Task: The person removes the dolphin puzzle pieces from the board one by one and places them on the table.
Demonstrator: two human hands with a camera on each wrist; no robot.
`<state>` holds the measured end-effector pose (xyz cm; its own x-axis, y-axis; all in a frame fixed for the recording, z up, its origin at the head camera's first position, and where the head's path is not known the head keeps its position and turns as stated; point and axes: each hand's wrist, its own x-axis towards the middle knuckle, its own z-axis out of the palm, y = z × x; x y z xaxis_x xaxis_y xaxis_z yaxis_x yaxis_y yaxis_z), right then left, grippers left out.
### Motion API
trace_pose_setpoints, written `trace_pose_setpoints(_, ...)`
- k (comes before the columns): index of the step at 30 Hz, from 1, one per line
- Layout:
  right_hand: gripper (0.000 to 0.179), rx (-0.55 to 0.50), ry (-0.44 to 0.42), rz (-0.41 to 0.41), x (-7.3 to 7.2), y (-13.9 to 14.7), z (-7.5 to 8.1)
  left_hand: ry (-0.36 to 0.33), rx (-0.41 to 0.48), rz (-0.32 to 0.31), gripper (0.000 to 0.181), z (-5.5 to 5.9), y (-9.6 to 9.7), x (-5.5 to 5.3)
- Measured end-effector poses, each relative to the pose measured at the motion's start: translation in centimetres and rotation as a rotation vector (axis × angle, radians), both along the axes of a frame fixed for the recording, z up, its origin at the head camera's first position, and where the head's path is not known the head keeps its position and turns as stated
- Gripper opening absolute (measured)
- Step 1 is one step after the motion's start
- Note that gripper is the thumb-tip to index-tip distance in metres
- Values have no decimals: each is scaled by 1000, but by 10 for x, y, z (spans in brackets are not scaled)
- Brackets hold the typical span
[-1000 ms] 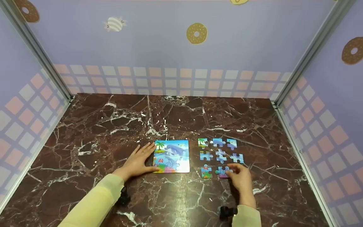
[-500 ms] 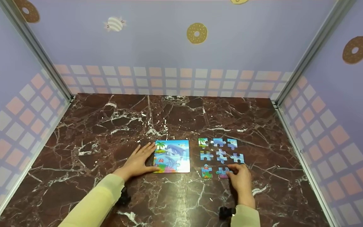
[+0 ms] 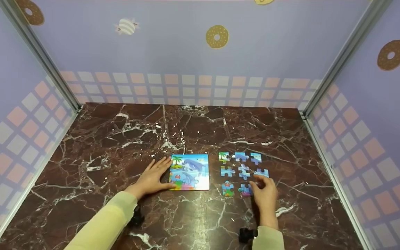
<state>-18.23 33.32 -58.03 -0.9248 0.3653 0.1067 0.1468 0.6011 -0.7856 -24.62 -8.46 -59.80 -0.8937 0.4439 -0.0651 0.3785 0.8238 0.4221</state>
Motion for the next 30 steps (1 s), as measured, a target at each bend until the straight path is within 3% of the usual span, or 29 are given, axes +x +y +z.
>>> trace_pose_setpoints(7,32,-125,13,95,-11,-21,7,0,-8,2,110,0,0,0)
trace_pose_setpoints(17,33,-222,40,267,-26,-60,10,4,-18,-6,110,-1,0,-1)
trace_pose_setpoints(30,41,-280,-38,476,-38,-106,4,10,-13,-5,110,0,0,-1)
